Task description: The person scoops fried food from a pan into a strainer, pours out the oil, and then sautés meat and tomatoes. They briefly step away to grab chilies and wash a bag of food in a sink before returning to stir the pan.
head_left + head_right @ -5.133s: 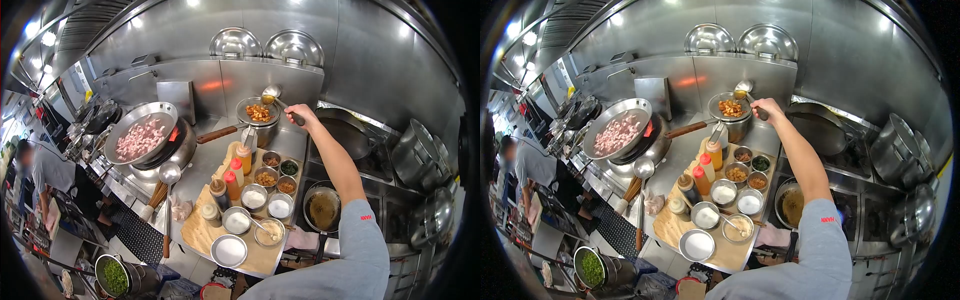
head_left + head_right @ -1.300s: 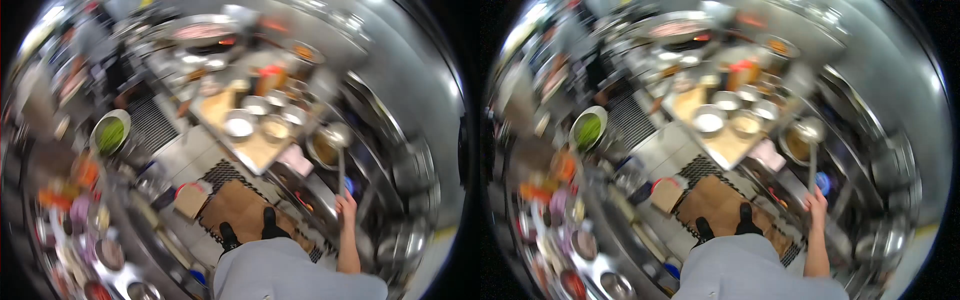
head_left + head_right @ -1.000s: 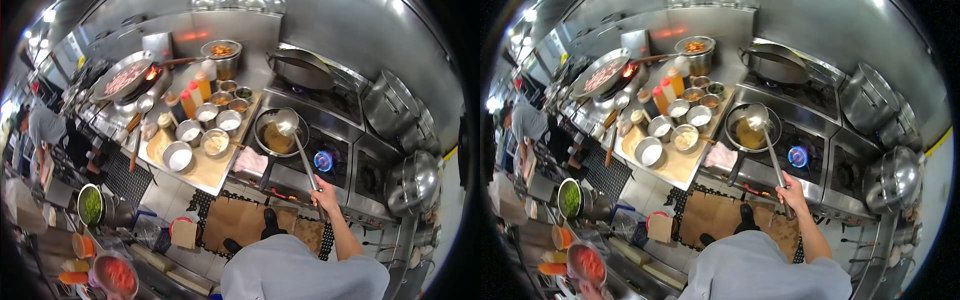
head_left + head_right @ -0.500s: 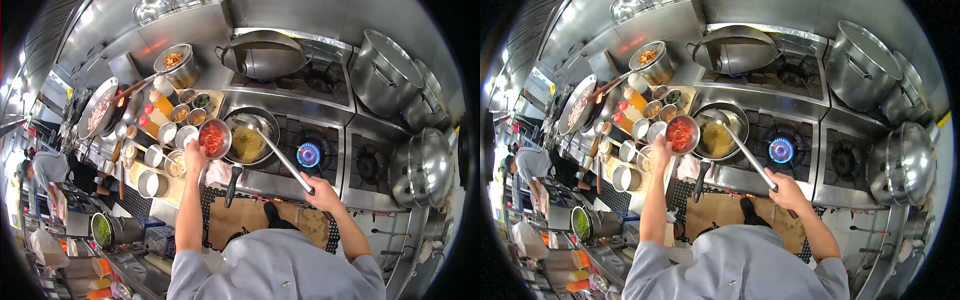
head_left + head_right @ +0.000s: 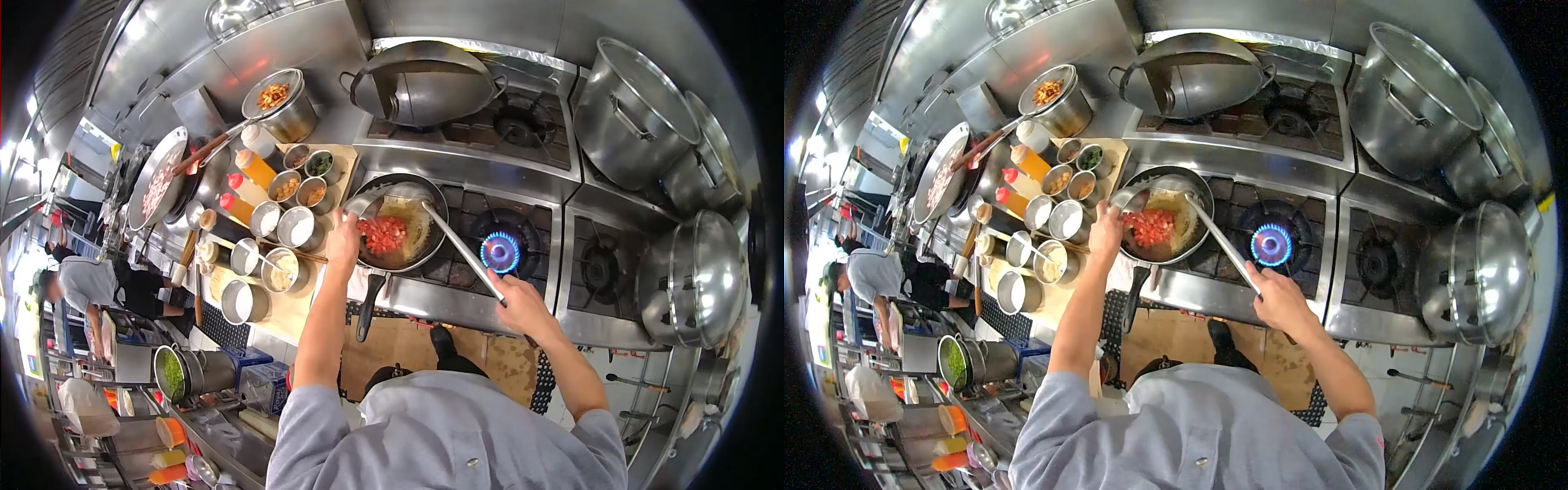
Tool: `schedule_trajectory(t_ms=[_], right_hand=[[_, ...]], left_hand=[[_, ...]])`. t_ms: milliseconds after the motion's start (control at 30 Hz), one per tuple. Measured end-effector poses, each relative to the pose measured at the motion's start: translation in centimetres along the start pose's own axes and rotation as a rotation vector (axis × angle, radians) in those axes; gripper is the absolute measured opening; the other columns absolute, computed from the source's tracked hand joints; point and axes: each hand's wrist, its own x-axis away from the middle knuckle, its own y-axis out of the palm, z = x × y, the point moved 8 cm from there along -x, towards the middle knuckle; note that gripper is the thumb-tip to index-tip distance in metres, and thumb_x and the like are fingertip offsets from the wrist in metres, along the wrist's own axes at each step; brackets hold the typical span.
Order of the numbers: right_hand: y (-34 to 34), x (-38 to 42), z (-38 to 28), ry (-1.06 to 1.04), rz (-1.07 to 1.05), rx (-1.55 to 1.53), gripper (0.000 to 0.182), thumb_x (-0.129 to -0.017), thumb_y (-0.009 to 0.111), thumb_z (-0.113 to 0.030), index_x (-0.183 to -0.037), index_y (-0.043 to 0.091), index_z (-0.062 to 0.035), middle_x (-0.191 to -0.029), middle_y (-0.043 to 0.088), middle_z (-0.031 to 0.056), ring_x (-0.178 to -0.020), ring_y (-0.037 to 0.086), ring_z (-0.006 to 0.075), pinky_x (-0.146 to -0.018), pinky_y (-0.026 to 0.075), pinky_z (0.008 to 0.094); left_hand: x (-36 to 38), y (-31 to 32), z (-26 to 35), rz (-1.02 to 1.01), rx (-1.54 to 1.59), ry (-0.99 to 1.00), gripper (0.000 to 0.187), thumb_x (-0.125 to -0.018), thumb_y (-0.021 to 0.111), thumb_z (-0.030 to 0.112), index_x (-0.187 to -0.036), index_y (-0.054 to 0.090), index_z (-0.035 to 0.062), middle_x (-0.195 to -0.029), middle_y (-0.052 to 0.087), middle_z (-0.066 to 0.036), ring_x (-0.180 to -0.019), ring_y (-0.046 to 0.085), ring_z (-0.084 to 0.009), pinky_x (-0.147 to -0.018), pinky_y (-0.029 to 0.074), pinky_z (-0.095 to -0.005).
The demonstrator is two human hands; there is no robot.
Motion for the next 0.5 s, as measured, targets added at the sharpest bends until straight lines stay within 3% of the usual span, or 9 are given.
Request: schedule_trajectory(t_ms=[133,233,367,433,500], right_hand=[[-0.8,-0.2,-0.2,0.032,-0.069,0.103,0.062,-0.075,0.059,-0.002,-0.135,0.044,-0.0046,-0.093,0.058,0.0171,-0.085,0.059,0.0359,-0.076,0.048,0.0438],[-1.0,0.1,-0.3,0.013,-0.058,0.145,0.061,-0.075,0.059,-0.002,-0.134,0.044,-0.0044,-0.093,0.058,0.0173,-0.084,0.06,0.0362,-0.075,0.049,0.0443],[-0.9,0.3,0.1,-0.025,-0.068,0.232,0.064,-0.072,0.058,-0.002,-0.134,0.045,-0.006,-0.092,0.057,0.0162,-0.077,0.06,0.0358,-0.069,0.049,0.0449],[-1.2,0.6,0.1,-0.095,-0.058,0.304,0.063,-0.072,0.058,-0.002,-0.134,0.044,-0.0047,-0.091,0.058,0.0154,-0.072,0.062,0.035,-0.066,0.051,0.0451],[-1.5,0.5,0.1,-0.129,-0.099,0.396,0.065,-0.07,0.058,-0.002,-0.133,0.045,-0.0045,-0.09,0.057,0.0144,-0.07,0.062,0.0332,-0.062,0.051,0.0444]], left_hand=[[-0.5,-1.4,-0.3,0.033,-0.044,0.025,0.022,-0.083,0.062,0.017,-0.101,0.052,0.0088,-0.135,0.04,-0.017,-0.081,0.062,-0.0452,-0.067,0.051,-0.0522],[-0.4,-2.8,-0.3,0.068,-0.134,0.104,0.024,-0.084,0.05,0.009,-0.107,0.048,0.0117,-0.138,0.035,-0.018,-0.073,0.064,-0.0412,-0.062,0.053,-0.0499],[-0.3,-4.5,2.0,0.142,-0.096,0.188,0.024,-0.083,0.05,0.008,-0.106,0.048,0.0117,-0.14,0.034,-0.016,-0.073,0.065,-0.0399,-0.062,0.054,-0.049],[-0.5,-1.5,3.1,-0.048,-0.231,0.27,0.022,-0.082,0.05,0.008,-0.104,0.05,0.0119,-0.142,0.033,-0.015,-0.074,0.065,-0.0399,-0.062,0.053,-0.049],[-0.4,-1.5,4.1,-0.099,-0.262,0.229,0.022,-0.082,0.05,0.008,-0.104,0.053,0.0134,-0.144,0.032,-0.013,-0.08,0.065,-0.0394,-0.068,0.054,-0.0485]])
